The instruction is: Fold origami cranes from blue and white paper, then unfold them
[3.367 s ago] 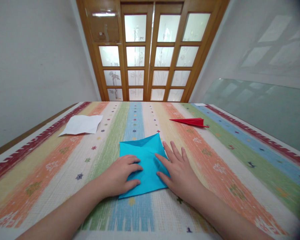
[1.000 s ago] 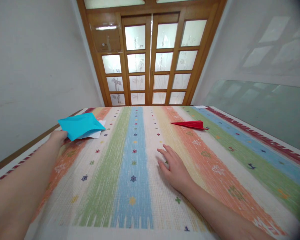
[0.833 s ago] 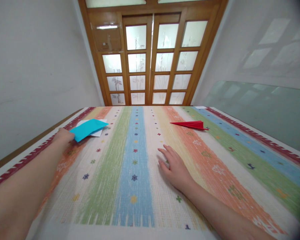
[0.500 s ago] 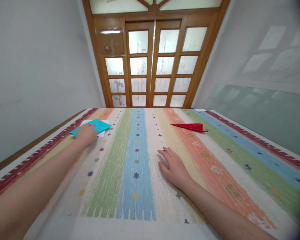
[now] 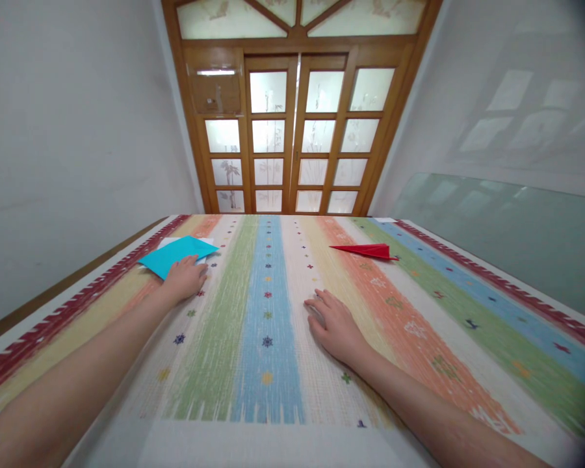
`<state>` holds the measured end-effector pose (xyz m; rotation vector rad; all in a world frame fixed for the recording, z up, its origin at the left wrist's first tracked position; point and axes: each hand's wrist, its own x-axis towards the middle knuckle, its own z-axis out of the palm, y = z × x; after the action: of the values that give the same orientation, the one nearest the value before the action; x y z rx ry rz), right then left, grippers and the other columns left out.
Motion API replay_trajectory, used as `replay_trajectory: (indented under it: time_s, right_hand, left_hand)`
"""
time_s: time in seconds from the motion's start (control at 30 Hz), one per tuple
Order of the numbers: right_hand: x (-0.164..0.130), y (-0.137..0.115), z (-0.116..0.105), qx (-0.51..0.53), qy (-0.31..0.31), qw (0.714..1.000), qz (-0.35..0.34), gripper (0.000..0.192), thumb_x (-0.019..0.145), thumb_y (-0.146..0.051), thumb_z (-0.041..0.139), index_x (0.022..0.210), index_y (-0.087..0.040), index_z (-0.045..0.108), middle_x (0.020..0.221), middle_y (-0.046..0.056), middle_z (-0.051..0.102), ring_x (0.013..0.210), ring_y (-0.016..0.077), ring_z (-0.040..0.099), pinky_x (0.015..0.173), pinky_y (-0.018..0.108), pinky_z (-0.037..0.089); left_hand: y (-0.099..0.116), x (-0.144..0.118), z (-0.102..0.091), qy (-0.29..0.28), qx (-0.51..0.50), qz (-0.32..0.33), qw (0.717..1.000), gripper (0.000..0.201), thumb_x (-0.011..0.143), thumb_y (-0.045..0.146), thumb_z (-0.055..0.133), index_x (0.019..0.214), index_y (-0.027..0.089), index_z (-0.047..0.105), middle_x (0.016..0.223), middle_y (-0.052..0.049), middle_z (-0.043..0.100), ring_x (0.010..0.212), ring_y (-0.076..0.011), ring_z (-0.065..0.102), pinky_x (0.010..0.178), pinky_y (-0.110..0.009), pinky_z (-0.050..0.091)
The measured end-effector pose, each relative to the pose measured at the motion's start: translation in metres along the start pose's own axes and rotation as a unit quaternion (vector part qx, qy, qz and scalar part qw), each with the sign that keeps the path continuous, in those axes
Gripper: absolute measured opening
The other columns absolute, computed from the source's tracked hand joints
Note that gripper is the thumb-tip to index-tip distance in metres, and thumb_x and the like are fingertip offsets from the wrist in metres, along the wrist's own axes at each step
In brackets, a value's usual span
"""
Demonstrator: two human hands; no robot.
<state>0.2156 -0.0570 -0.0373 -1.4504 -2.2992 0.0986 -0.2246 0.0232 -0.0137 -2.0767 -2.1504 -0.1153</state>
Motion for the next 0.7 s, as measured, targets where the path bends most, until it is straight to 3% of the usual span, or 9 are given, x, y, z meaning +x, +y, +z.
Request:
replay_trajectory:
  time_s: [0.13, 0.37, 0.53, 0.7]
  right_hand:
    - [0.000, -0.001, -0.001, -0.006, -0.003, 1.000, -0.003, 0.036, 0.093, -0.025, 0.050, 0.124, -0.022, 0.065, 0.147, 0.014, 0.051, 0.142, 0.0300, 0.040, 0.113, 0.052, 0.032]
    - [0.001, 0.000, 0.000, -0.001, -0.016, 1.000, -0.003, 0.037, 0.092, -0.025, 0.048, 0.125, -0.023, 0.066, 0.146, 0.013, 0.053, 0.140, 0.0297, 0.043, 0.113, 0.055, 0.032]
    - [0.002, 0.000, 0.001, 0.000, -0.012, 1.000, -0.002, 0.051, 0.091, -0.024, 0.048, 0.143, -0.021, 0.051, 0.151, 0.014, 0.047, 0.141, 0.0290, 0.042, 0.114, 0.053, 0.032]
    - [0.001, -0.002, 0.000, 0.002, -0.024, 1.000, 0.008, 0.060, 0.091, -0.025, 0.048, 0.151, -0.021, 0.041, 0.156, 0.015, 0.041, 0.144, 0.0293, 0.037, 0.116, 0.053, 0.030]
  left_hand:
    - [0.001, 0.008, 0.013, -0.001, 0.029, 0.015, 0.999, 0.043, 0.097, 0.042, 0.043, 0.136, 0.031, 0.059, 0.158, -0.012, 0.037, 0.144, -0.0362, 0.029, 0.112, -0.056, 0.024]
    - [-0.010, 0.022, 0.018, 0.001, 0.059, -0.014, 0.998, 0.045, 0.098, 0.043, 0.038, 0.131, 0.026, 0.062, 0.156, -0.016, 0.038, 0.144, -0.0387, 0.029, 0.109, -0.062, 0.026]
    - [-0.019, 0.016, 0.013, 0.009, 0.061, -0.029, 0.998, 0.046, 0.097, 0.040, 0.039, 0.130, 0.020, 0.064, 0.154, -0.021, 0.040, 0.142, -0.0419, 0.032, 0.108, -0.065, 0.025]
    - [0.010, 0.004, 0.007, 0.040, 0.046, 0.003, 0.998, 0.041, 0.096, 0.029, 0.041, 0.129, 0.017, 0.062, 0.162, -0.018, 0.027, 0.150, -0.0390, 0.015, 0.116, -0.064, 0.009]
